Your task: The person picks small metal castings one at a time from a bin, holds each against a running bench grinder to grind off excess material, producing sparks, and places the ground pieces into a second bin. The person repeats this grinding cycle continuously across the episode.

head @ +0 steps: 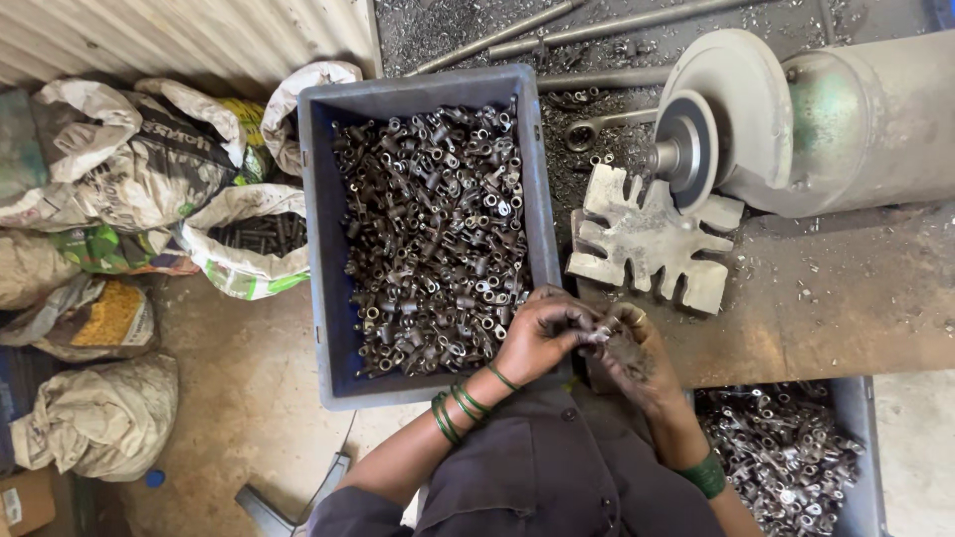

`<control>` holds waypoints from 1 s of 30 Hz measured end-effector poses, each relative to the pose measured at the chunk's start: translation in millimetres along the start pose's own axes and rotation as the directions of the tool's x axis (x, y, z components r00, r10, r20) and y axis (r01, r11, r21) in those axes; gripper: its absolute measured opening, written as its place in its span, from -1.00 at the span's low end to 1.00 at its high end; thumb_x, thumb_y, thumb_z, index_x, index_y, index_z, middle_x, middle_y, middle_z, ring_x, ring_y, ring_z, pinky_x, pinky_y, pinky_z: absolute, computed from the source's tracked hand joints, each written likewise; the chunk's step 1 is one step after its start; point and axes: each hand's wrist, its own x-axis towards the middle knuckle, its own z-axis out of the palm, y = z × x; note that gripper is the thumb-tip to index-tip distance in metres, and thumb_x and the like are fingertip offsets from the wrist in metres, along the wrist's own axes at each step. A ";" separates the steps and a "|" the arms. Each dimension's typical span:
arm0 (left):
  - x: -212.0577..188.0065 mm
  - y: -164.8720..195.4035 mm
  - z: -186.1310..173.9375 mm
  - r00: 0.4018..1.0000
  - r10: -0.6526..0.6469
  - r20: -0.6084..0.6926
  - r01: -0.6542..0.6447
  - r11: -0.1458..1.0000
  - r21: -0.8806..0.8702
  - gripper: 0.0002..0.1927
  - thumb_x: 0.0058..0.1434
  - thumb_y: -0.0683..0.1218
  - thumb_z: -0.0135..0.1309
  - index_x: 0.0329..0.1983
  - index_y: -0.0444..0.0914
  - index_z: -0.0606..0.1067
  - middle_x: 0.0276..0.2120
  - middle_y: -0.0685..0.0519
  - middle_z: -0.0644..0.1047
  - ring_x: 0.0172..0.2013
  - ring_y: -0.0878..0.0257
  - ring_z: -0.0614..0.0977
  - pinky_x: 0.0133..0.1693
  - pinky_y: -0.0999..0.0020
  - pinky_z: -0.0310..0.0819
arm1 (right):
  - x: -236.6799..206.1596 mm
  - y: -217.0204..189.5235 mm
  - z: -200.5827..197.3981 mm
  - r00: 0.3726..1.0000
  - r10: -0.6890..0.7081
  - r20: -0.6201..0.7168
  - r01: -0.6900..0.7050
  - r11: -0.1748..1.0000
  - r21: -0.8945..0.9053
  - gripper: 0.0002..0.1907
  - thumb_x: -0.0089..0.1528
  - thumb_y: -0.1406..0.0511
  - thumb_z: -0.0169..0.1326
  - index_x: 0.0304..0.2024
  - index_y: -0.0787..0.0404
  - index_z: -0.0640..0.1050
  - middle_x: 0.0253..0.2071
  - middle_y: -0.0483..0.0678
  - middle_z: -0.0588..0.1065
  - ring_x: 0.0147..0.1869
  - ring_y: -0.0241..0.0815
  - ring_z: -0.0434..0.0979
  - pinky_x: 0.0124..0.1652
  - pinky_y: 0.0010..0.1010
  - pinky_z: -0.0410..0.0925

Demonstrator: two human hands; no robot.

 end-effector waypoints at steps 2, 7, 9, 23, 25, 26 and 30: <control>0.4 4.6 -4.8 0.999 0.029 -0.032 -0.024 0.989 0.149 -0.75 0.02 -0.25 0.33 -0.22 -0.17 0.62 -0.01 0.11 0.62 0.04 0.13 0.58 0.17 0.19 0.44 | 6.2 -7.4 1.2 0.996 -0.088 0.002 0.086 0.979 -0.184 -0.67 0.29 0.41 0.22 0.11 0.29 0.51 -0.02 -0.04 0.56 0.01 -0.22 0.59 -0.02 -0.40 0.47; 13.1 -8.3 -53.6 0.991 -0.113 -0.074 0.134 0.747 0.651 -0.50 0.00 0.04 0.41 0.03 -0.10 0.59 0.15 -0.16 0.43 0.16 -0.20 0.41 0.17 -0.08 0.34 | 21.4 -67.4 -0.3 0.914 -0.398 -0.083 0.065 0.346 -0.936 -0.72 0.24 0.37 0.25 0.01 0.30 0.65 -0.13 0.11 0.64 -0.15 -0.15 0.65 -0.16 -0.36 0.47; 13.1 -20.9 -69.2 0.980 -0.191 -0.061 0.159 0.549 0.821 -0.17 -0.16 0.14 0.41 0.21 -0.18 0.47 0.19 -0.30 0.37 0.20 -0.48 0.33 0.14 -0.26 0.31 | 29.8 -90.3 -1.3 0.831 -0.545 -0.111 -0.082 0.078 -0.994 -0.70 0.23 0.34 0.25 0.03 0.26 0.66 -0.15 0.15 0.63 -0.18 -0.10 0.65 -0.17 -0.32 0.45; -13.8 -65.0 -85.6 0.907 -0.410 0.102 0.187 0.606 0.773 -0.15 -0.01 -0.04 0.37 0.36 -0.23 0.30 0.15 -0.41 0.33 0.11 -0.31 0.40 0.10 -0.03 0.39 | 58.4 -114.8 4.9 0.739 -0.673 0.037 -0.104 -0.168 -0.980 -0.74 0.20 0.24 0.32 -0.14 0.28 0.69 -0.30 0.17 0.61 -0.24 0.18 0.59 -0.03 -0.12 0.42; -8.9 -69.4 -90.5 0.912 -0.389 0.134 0.161 0.637 0.754 -0.12 -0.07 -0.07 0.40 0.35 -0.19 0.32 0.14 -0.48 0.31 0.09 -0.37 0.38 0.08 -0.06 0.37 | 61.0 -115.6 0.0 0.710 -0.699 0.082 -0.045 -0.161 -0.986 -0.74 0.20 0.26 0.30 -0.13 0.29 0.67 -0.21 0.17 0.61 -0.15 0.18 0.59 -0.05 -0.15 0.42; -6.8 -71.3 -93.5 0.921 -0.359 0.150 0.128 0.643 0.755 -0.15 -0.09 -0.08 0.40 0.32 -0.18 0.36 0.13 -0.49 0.31 0.11 -0.39 0.38 0.10 -0.07 0.37 | 61.2 -115.5 -2.5 0.696 -0.711 0.103 -0.016 -0.159 -0.987 -0.74 0.21 0.27 0.29 -0.12 0.29 0.66 -0.17 0.17 0.60 -0.10 0.18 0.60 -0.05 -0.17 0.42; 1.1 -75.7 -101.7 0.886 -0.439 0.146 0.228 0.689 0.687 -0.37 0.00 -0.13 0.31 0.22 -0.12 0.50 0.05 -0.33 0.41 0.07 -0.25 0.47 0.13 0.00 0.42 | 58.5 -116.2 -8.2 0.719 -0.693 0.056 -0.061 -0.144 -0.988 -0.74 0.21 0.28 0.29 -0.10 0.29 0.67 -0.16 0.17 0.60 -0.08 0.18 0.58 -0.05 -0.15 0.41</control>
